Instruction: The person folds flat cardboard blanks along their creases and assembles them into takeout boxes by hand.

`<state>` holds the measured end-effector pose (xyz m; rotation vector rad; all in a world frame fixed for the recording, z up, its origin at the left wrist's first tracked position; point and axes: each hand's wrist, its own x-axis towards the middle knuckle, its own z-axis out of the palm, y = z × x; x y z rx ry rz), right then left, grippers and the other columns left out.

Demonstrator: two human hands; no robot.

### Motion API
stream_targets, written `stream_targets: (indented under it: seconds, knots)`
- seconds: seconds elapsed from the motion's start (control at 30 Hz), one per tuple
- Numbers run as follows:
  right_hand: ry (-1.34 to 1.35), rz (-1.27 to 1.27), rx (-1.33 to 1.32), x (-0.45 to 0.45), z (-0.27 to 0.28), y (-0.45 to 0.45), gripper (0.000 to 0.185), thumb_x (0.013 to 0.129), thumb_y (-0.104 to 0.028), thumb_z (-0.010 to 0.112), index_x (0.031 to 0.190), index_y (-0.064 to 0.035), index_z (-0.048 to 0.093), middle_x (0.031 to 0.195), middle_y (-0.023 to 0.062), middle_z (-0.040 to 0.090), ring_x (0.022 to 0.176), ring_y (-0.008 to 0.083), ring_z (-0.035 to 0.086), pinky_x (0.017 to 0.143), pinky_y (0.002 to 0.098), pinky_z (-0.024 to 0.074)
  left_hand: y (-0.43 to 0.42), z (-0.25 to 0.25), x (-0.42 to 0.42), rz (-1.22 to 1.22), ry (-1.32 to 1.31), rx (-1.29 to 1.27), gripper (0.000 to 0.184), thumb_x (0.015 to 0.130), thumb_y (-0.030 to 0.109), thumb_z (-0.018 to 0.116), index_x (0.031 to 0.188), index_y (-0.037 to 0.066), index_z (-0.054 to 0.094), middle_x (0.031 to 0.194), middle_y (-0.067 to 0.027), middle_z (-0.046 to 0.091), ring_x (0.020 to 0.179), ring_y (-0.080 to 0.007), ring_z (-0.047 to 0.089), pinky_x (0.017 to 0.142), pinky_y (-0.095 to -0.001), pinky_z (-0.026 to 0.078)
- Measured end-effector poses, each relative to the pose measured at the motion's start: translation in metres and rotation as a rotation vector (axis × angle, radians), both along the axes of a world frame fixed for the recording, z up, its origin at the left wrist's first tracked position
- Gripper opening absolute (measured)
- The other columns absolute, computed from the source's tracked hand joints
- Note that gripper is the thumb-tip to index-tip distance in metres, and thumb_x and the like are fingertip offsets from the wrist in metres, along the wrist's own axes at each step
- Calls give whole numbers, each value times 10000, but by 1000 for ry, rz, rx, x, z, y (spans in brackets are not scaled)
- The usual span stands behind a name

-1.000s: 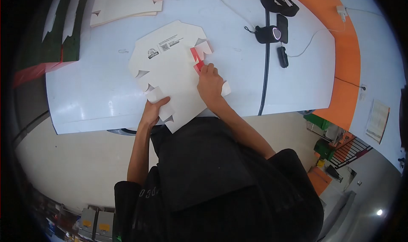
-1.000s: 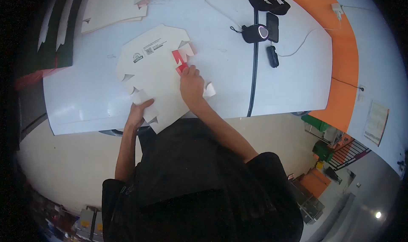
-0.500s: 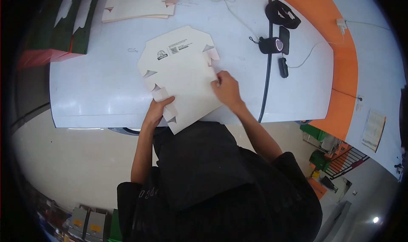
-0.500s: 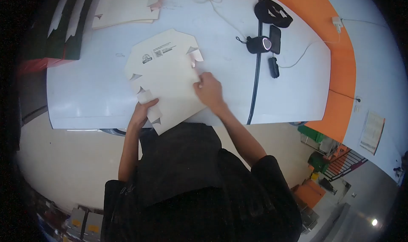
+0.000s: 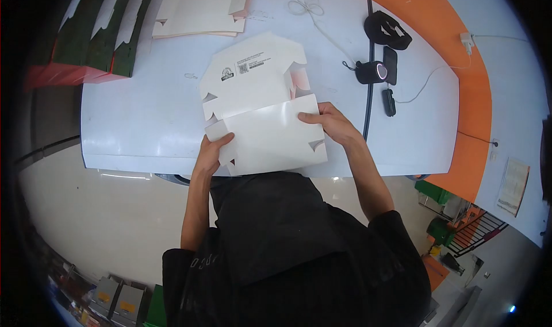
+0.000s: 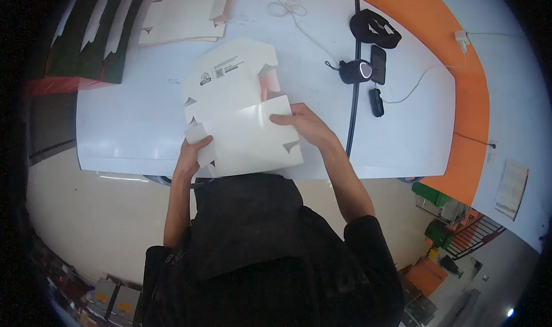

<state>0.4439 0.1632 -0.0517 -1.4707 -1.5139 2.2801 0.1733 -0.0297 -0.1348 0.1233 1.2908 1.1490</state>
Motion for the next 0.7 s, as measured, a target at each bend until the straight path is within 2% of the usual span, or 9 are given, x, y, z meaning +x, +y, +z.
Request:
stream_targets:
  seconds: [0.03,0.23,0.3,0.33,0.43,0.5,0.57,0.7]
  knots:
    - [39,7,-20,0,8,-3,351,916,-211,740,1177,23,735,1066,99,760,983,171,706,925,311,515,2,5,-2,-14,5,2,482,919,84,710,1350,-55,546,1153,-164,687,953,-274,722,671,-387,623]
    - [404,-2,-266,-5,20,-25,424,893,-142,790,1254,48,677,1179,116,726,1076,188,691,972,343,521,12,21,-2,-47,-73,42,514,914,75,717,1376,-53,531,1238,-171,665,1091,-289,694,865,-419,619]
    - [611,-22,-359,-9,-5,-42,453,888,-109,792,1287,53,652,1221,123,710,1109,196,684,990,357,522,16,24,1,-90,-128,94,534,912,68,718,1391,-56,517,1260,-172,657,1129,-289,680,920,-425,603]
    - [707,-49,-517,-10,-21,-54,495,903,-123,784,1344,26,617,1275,123,691,1150,209,675,1008,385,527,19,25,3,-113,-157,119,545,911,65,719,1399,-57,511,1271,-172,653,1148,-289,674,948,-428,595]
    - [1209,-75,-823,-36,-66,-87,565,890,-148,806,1392,-14,584,1325,118,669,1172,224,670,1022,407,531,30,33,4,-189,-229,175,552,885,55,741,1384,-46,527,1258,-163,656,1118,-278,681,937,-430,590]
    - [1297,-23,-869,-33,-109,-93,664,857,-178,844,1431,-38,542,1349,114,655,1185,229,666,1020,417,536,29,39,0,-191,-164,137,548,884,52,740,1380,-45,528,1255,-163,657,1116,-277,681,940,-428,587]
    - [1251,-14,-831,-31,-113,-92,753,826,-210,878,1461,-50,505,1358,112,646,1209,232,651,1027,423,530,25,45,-5,-177,-89,111,544,883,49,737,1378,-44,531,1251,-162,659,1113,-277,681,942,-424,584]
    - [803,-43,-480,-9,-45,-60,861,790,-270,915,1489,-57,458,1351,103,635,1264,229,603,1066,422,491,10,55,-22,-73,86,121,526,884,44,728,1369,-43,543,1235,-155,668,1106,-277,682,944,-414,578]
